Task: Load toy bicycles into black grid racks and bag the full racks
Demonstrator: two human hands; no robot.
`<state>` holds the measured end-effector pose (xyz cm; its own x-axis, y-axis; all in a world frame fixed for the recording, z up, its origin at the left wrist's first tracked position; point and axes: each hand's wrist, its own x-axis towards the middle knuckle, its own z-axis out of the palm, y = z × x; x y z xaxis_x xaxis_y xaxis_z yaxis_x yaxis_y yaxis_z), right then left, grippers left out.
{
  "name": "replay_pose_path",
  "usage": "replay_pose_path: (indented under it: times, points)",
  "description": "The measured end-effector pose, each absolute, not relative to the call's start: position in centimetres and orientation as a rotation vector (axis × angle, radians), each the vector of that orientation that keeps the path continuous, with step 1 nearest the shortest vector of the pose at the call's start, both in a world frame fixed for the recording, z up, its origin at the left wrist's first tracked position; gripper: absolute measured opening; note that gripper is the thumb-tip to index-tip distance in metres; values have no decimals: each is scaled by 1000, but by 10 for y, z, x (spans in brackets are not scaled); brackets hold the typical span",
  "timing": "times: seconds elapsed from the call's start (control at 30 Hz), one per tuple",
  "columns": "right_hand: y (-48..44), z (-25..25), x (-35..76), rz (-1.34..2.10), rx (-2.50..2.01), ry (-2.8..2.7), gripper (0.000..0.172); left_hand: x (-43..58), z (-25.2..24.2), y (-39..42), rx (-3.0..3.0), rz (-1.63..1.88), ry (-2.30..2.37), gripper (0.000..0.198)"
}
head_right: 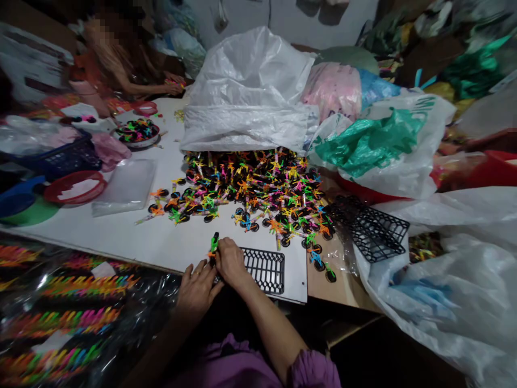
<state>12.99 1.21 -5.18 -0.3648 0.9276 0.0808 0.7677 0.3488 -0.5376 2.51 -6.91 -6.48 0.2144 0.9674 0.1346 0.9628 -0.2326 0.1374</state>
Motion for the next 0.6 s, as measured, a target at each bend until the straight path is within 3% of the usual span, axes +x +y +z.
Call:
replay_pose_path:
  times: [0.17,0.33,0.5,0.6]
  points:
    - [19,-52,126,566,-1521,-2343,13,19,-73,-66,2520,350,1909,35]
    - [37,-32,162,774,-1282,-2412,19,-13,-85,-67,2615,371,1799,40]
    - [87,-10,212,319,-1755,-2456,24,-54,-87,-64,2569,292,1837,43]
    - [101,-7,223,196,-1721,-2619,21,-61,-81,-62,2493,235,1907,42]
